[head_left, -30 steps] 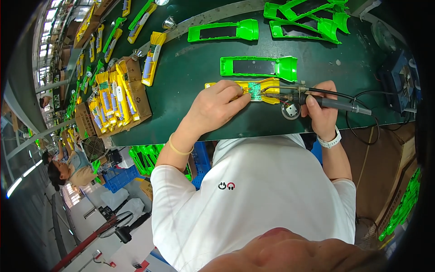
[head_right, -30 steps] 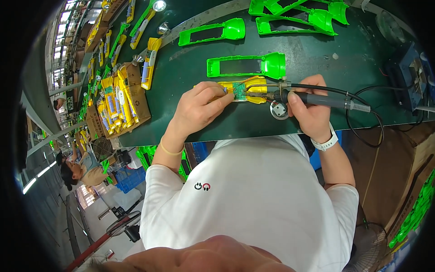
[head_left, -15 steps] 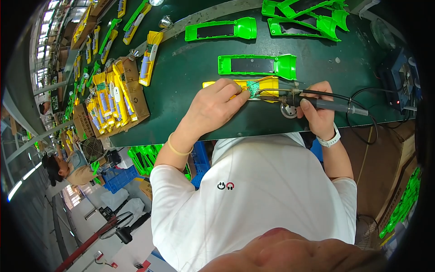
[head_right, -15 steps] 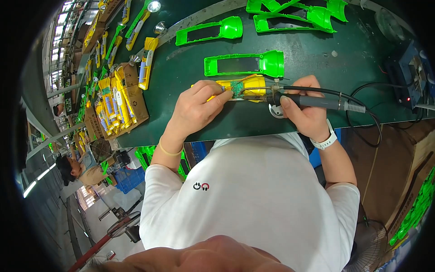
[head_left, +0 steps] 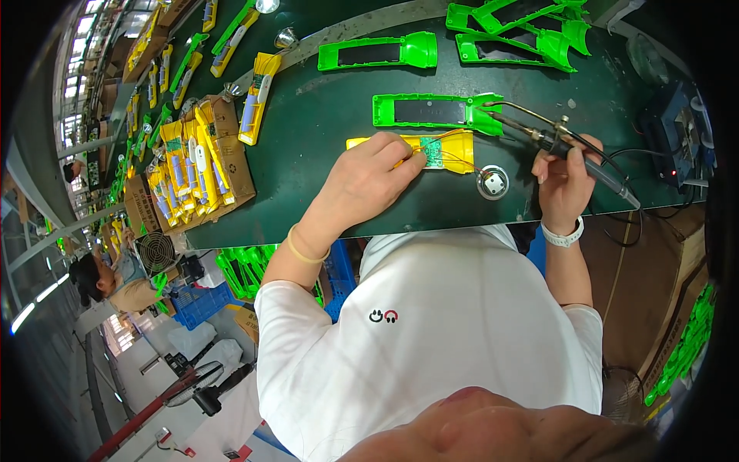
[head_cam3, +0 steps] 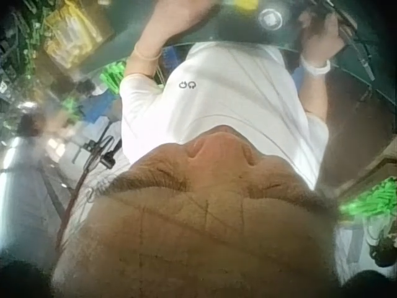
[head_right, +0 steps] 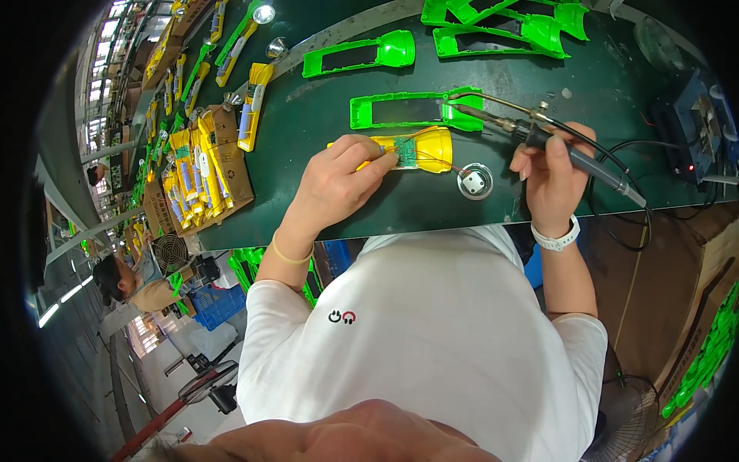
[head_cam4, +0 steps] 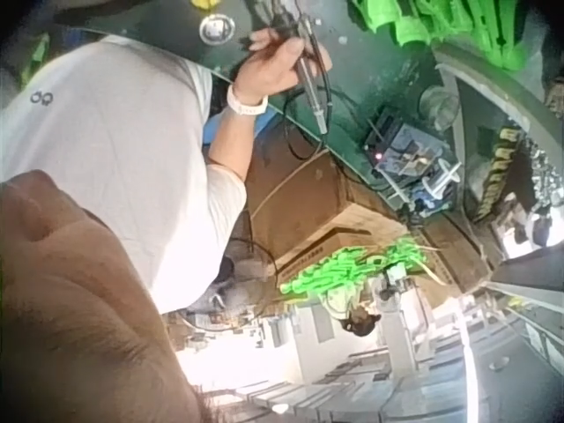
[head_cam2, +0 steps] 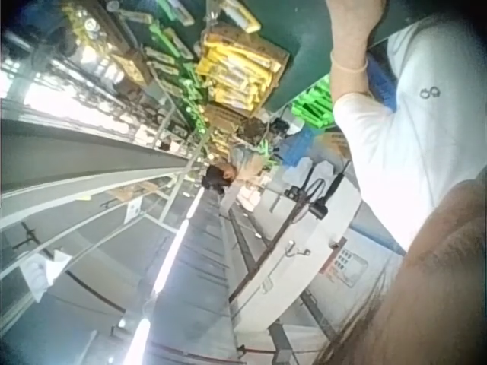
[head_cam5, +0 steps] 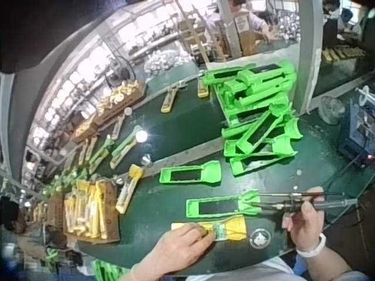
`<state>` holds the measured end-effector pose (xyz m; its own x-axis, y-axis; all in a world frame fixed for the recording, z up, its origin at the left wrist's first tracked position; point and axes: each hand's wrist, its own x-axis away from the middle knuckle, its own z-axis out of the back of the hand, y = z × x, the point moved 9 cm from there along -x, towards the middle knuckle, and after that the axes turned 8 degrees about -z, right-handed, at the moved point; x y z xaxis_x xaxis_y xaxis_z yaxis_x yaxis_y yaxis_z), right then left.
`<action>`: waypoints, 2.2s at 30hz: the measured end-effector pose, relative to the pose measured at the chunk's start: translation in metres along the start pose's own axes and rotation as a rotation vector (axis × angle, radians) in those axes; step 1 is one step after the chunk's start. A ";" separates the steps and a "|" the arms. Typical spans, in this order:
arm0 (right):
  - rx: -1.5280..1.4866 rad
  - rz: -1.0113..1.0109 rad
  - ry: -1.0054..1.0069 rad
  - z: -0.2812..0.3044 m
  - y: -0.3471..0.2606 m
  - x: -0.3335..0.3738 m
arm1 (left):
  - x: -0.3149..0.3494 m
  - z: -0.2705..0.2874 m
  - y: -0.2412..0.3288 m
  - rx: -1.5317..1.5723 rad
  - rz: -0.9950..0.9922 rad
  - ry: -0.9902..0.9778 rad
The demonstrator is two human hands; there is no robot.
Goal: Soldering electrical components and wires onto small circuit boards for flashlight assembly.
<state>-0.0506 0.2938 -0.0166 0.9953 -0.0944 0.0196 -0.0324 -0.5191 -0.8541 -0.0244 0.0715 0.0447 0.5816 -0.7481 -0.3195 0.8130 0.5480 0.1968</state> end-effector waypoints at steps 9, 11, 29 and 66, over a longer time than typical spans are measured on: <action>-0.045 0.066 0.082 0.002 -0.023 -0.010 | -0.040 -0.004 -0.007 0.045 0.152 0.172; -0.024 0.079 0.047 -0.004 -0.027 -0.014 | -0.050 -0.017 -0.005 0.008 0.140 0.162; 0.074 -0.207 -0.072 -0.021 0.026 -0.034 | -0.027 -0.015 -0.035 0.166 0.244 0.300; 0.238 -0.043 -0.202 -0.043 0.005 -0.019 | -0.041 -0.035 -0.036 0.128 0.271 -0.075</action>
<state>-0.0739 0.2562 0.0011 0.9940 0.1062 -0.0249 0.0085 -0.3030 -0.9529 -0.0787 0.0954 0.0186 0.7746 -0.6089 -0.1710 0.6218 0.6834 0.3825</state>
